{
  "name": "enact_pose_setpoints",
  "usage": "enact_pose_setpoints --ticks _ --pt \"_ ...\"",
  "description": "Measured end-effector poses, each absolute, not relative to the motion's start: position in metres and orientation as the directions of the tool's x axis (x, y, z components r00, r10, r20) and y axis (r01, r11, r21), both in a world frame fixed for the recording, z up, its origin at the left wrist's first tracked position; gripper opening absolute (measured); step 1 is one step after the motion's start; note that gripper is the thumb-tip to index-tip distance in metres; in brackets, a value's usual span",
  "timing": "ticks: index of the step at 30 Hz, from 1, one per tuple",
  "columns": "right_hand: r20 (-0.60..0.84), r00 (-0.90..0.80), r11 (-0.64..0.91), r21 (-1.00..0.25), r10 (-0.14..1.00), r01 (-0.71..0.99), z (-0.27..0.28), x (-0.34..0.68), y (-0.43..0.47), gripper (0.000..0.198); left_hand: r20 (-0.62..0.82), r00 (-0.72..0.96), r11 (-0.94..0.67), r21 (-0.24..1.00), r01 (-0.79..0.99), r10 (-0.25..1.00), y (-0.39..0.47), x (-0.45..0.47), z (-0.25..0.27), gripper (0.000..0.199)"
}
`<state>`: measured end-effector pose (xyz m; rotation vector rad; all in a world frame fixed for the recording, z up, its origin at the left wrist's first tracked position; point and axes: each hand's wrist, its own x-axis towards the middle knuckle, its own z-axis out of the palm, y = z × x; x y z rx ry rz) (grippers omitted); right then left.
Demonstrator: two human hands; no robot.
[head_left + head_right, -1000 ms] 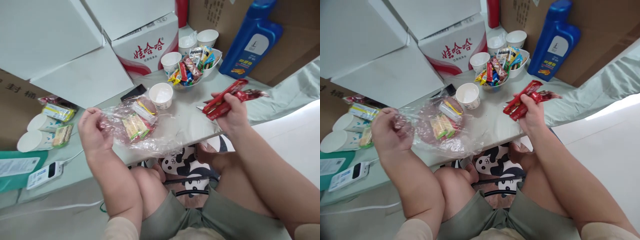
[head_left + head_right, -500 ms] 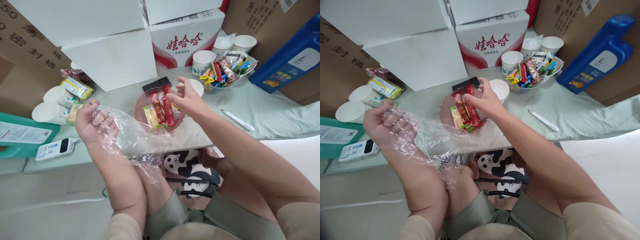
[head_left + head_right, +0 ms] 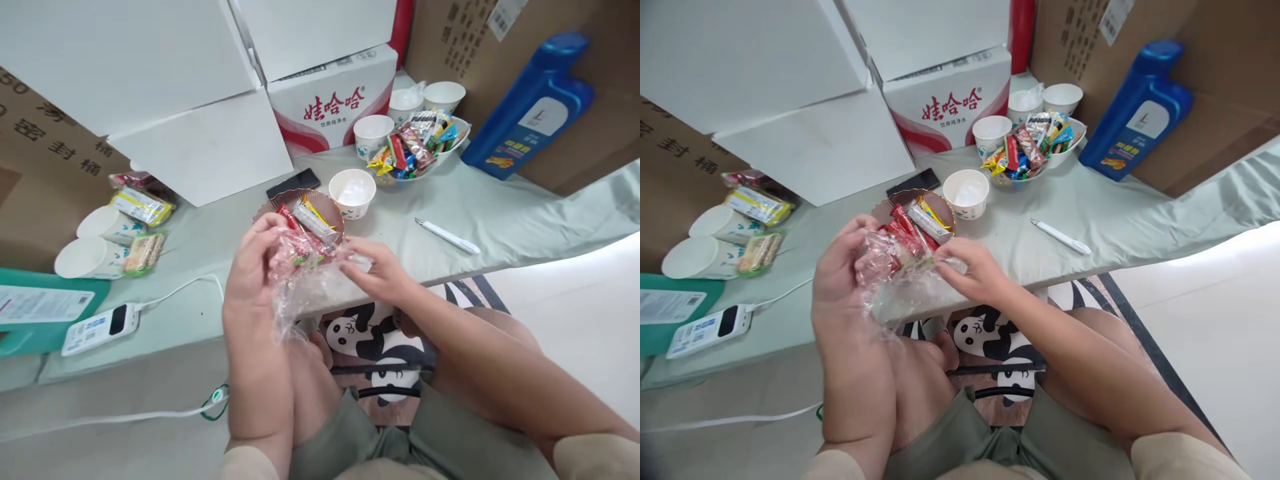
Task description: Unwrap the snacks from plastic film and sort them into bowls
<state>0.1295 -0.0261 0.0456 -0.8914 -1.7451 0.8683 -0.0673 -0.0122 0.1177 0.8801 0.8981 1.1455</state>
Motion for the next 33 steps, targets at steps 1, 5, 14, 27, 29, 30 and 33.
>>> enact_pose_setpoints --ticks 1,5,14,27,29,30,33 --pt "0.390 -0.216 0.420 -0.901 0.895 0.111 0.051 0.140 -0.027 0.015 -0.101 0.115 0.135 0.932 -0.337 0.988 -0.012 -0.070 0.117 0.022" --pt "0.197 -0.037 0.187 -0.965 0.980 -0.186 0.067 0.179 -0.031 0.015 0.041 -0.116 -0.072 0.959 -0.274 0.992 -0.004 -0.081 0.117 0.037" --pt "-0.037 0.267 0.082 -0.904 0.963 -0.419 0.052 0.233 -0.013 0.012 -0.075 0.044 0.081 0.986 -0.144 0.996 0.006 -0.023 0.092 0.078" --pt "-0.381 0.085 -0.309 -0.843 0.921 -0.440 0.041 0.293 -0.023 0.037 0.273 -0.181 -0.270 0.962 0.045 0.945 0.029 0.005 0.076 0.049" --pt "-0.411 0.030 -0.384 -0.872 0.911 -0.303 0.040 0.290 -0.025 0.029 0.317 -0.210 -0.319 0.947 0.025 0.925 0.031 0.002 0.074 0.049" --pt "-0.405 0.028 -0.387 -0.891 0.914 -0.238 0.040 0.288 -0.025 0.023 0.330 -0.227 -0.339 0.941 -0.002 0.916 0.032 0.000 0.073 0.052" --pt "-0.307 0.110 -0.286 -0.943 0.946 -0.171 0.041 0.279 -0.024 0.012 0.329 -0.191 -0.340 0.940 -0.023 0.925 0.031 -0.008 0.072 0.057"
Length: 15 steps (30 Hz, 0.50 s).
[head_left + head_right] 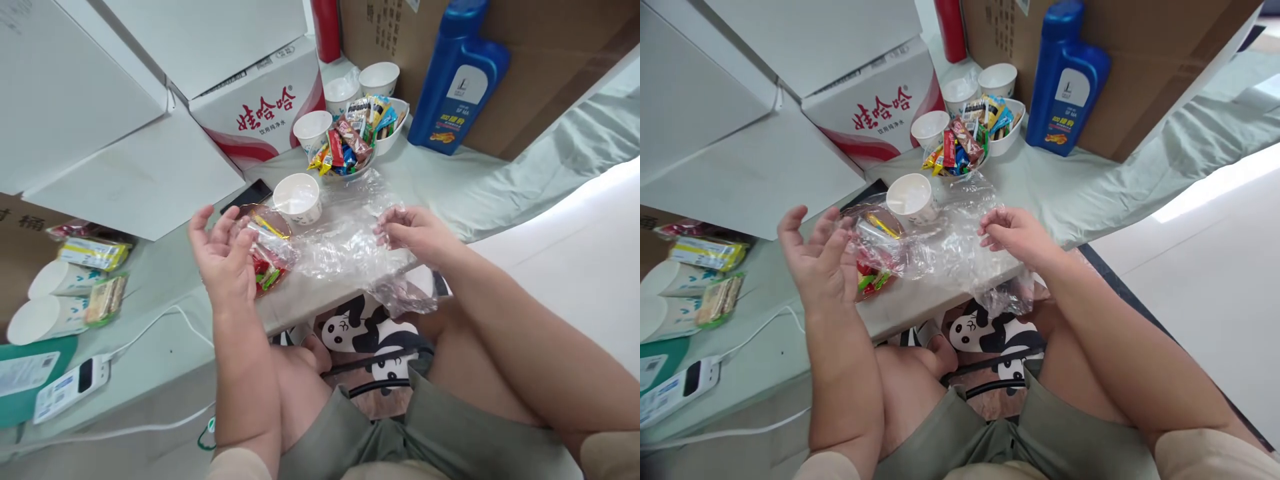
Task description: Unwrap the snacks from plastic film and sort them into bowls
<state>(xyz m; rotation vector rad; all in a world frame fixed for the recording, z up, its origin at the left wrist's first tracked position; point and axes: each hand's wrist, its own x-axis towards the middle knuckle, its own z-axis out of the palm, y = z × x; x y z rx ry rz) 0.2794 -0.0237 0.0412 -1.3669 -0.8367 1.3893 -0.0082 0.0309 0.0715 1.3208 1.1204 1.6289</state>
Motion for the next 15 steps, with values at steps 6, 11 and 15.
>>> enact_pose_setpoints --ticks 6,11,15 --pt "-0.233 0.145 -0.186 -0.942 0.962 -0.280 0.048 0.270 -0.023 0.014 0.592 0.359 -0.683 0.523 0.510 0.722 0.001 0.002 0.079 0.061" --pt "-0.334 0.192 -0.250 -0.898 0.923 -0.362 0.039 0.274 -0.017 0.021 0.045 0.834 -0.741 0.486 0.463 0.550 -0.012 0.027 0.080 0.092" --pt "-0.424 0.257 -0.298 -0.861 0.869 -0.412 0.029 0.283 -0.009 0.030 -0.187 0.849 -0.708 0.481 0.517 0.494 -0.017 0.037 0.077 0.092"
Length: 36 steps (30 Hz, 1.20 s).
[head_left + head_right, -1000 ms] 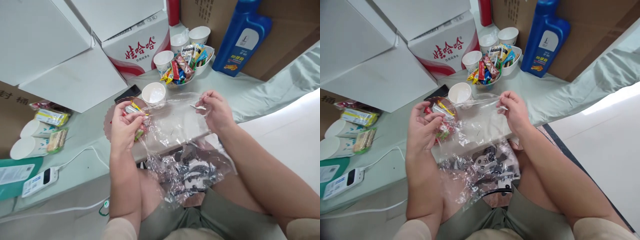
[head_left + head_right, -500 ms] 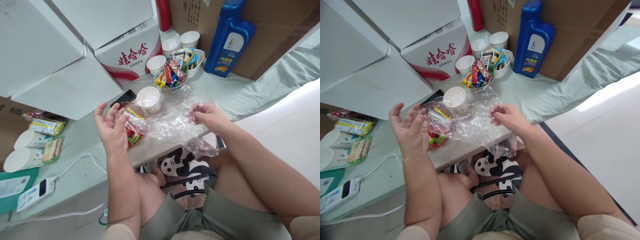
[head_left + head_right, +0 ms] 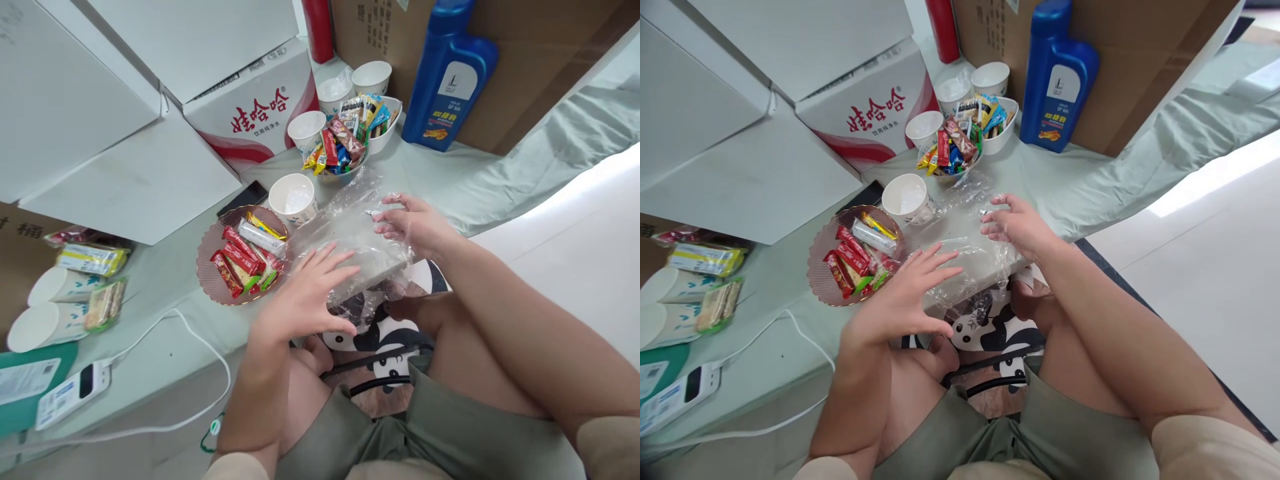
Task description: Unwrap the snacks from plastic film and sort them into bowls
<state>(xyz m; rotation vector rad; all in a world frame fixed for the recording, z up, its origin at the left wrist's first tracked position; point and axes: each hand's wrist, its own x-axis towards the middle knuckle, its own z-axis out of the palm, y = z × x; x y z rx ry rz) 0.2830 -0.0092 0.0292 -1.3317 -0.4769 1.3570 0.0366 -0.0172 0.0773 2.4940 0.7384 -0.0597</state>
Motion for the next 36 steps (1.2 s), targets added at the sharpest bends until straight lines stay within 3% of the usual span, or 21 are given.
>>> enact_pose_setpoints --ticks 5,9,13,16,18,20,22,25,28,31,34,36 --pt "-0.456 0.382 -0.255 -0.845 0.804 -0.470 0.028 0.296 -0.003 0.041 -0.321 0.830 -0.758 0.349 0.552 0.456 -0.042 0.056 0.056 0.086" --pt "-0.452 0.451 -0.206 -0.844 0.770 -0.496 0.024 0.309 0.000 0.048 -0.213 0.846 -0.799 0.282 0.532 0.488 -0.047 0.067 0.026 0.079" --pt "-0.394 0.523 -0.209 -0.902 0.756 -0.377 0.008 0.331 -0.001 0.053 -0.029 0.816 -0.723 0.446 0.528 0.577 -0.031 0.065 0.009 0.035" --pt "-0.113 0.602 -0.108 -0.993 0.791 -0.044 0.001 0.352 -0.010 0.053 0.115 0.700 -0.568 0.682 0.460 0.705 -0.021 0.061 0.008 0.023" --pt "0.140 0.520 0.021 -0.973 0.843 0.229 0.003 0.365 -0.020 0.055 0.106 0.558 -0.371 0.845 0.386 0.823 -0.017 0.059 0.012 0.022" --pt "0.314 0.310 0.151 -0.879 0.897 0.453 0.007 0.376 -0.028 0.062 0.003 0.414 -0.120 0.959 0.257 0.910 -0.013 0.058 0.016 0.022" --pt "0.354 0.078 0.238 -0.761 0.932 0.604 0.009 0.383 -0.032 0.068 -0.131 0.302 0.112 0.991 0.077 0.944 -0.009 0.058 0.022 0.021" --pt "0.276 -0.139 0.290 -0.642 0.951 0.710 0.007 0.386 -0.031 0.063 -0.314 0.194 0.338 0.935 -0.104 0.929 -0.003 0.058 0.028 0.022" --pt "0.210 -0.230 0.312 -0.649 0.950 0.694 0.006 0.383 -0.029 0.049 -0.426 0.123 0.442 0.883 -0.157 0.896 0.000 0.058 0.032 0.024" --pt "0.167 -0.191 0.247 -0.791 0.967 0.559 0.011 0.379 -0.036 0.035 -0.464 0.078 0.470 0.866 -0.172 0.882 0.000 0.061 0.032 0.026" --pt "0.111 -0.006 0.107 -0.940 0.994 0.323 0.019 0.374 -0.051 0.047 -0.471 0.087 0.479 0.862 -0.165 0.878 0.000 0.065 0.030 0.027" --pt "0.047 0.083 0.025 -0.966 0.995 0.259 0.024 0.367 -0.058 0.060 -0.461 0.097 0.471 0.869 -0.151 0.882 0.000 0.067 0.028 0.029"
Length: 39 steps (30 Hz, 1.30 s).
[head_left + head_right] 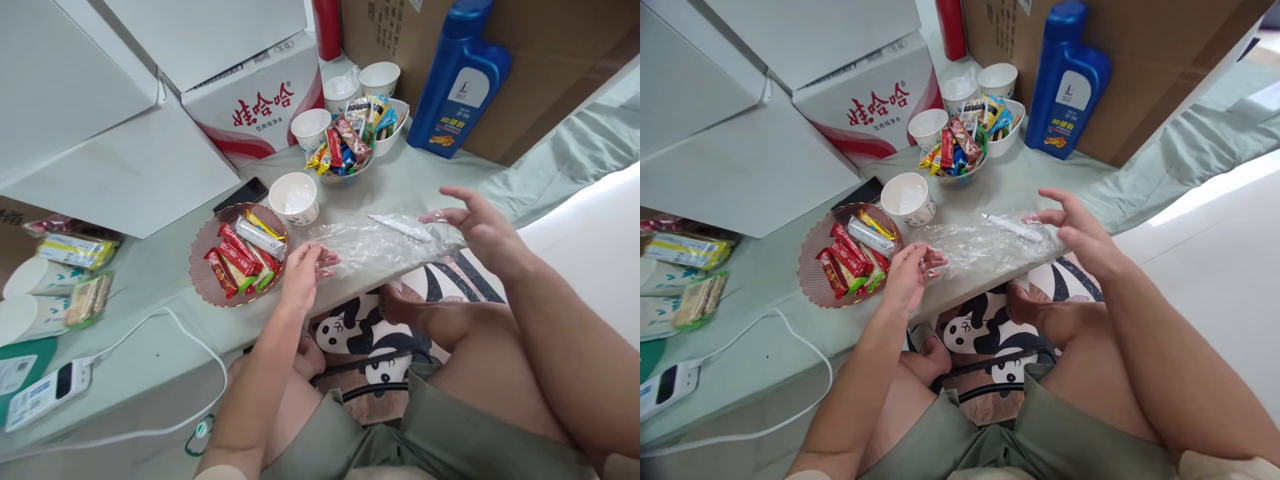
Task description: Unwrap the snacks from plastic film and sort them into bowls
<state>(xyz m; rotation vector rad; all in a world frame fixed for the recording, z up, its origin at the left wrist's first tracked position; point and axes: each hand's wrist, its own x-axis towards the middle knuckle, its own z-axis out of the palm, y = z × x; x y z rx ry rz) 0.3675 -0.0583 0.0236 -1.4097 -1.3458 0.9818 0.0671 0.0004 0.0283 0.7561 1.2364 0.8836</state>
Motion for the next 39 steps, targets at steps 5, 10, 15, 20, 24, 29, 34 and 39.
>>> enact_pose_setpoints --ticks 5,10,15,20,24,29,34,39 --pt "-0.042 0.278 -0.142 -0.925 0.960 0.352 0.027 0.345 -0.049 0.034 -0.355 0.155 0.367 0.928 -0.064 0.922 -0.001 0.066 0.026 0.045" --pt "-0.121 0.427 -0.283 -0.897 0.896 0.340 0.023 0.340 -0.025 0.021 -0.276 0.237 0.238 0.955 0.175 0.932 -0.005 0.059 0.021 0.056" --pt "-0.040 0.404 -0.287 -0.768 0.914 0.573 0.013 0.347 -0.021 0.025 -0.239 0.168 0.154 0.902 0.404 0.956 -0.003 0.050 0.020 0.030" --pt "0.027 0.349 -0.256 -0.628 0.937 0.735 0.007 0.354 -0.022 0.029 -0.204 0.127 0.045 0.672 0.739 0.971 -0.008 0.046 0.028 0.034" --pt "0.376 0.360 -0.116 -0.536 0.854 0.836 0.021 0.346 -0.036 0.023 -0.057 0.151 -0.111 0.438 0.892 0.987 -0.015 0.049 0.030 0.043" --pt "0.533 -0.293 0.488 -0.270 0.794 0.830 0.031 0.306 -0.067 0.010 0.130 0.162 -0.200 0.391 0.898 0.978 -0.026 0.055 0.037 0.051" --pt "0.226 -0.502 0.547 -0.228 0.835 0.806 0.009 0.288 -0.066 0.033 0.287 0.405 -0.484 0.307 0.819 0.868 -0.044 0.062 0.042 0.041" --pt "0.224 -0.442 0.484 -0.192 0.868 0.853 -0.005 0.296 -0.057 0.050 0.101 0.605 -0.607 0.275 0.746 0.790 -0.031 0.063 0.020 0.040"
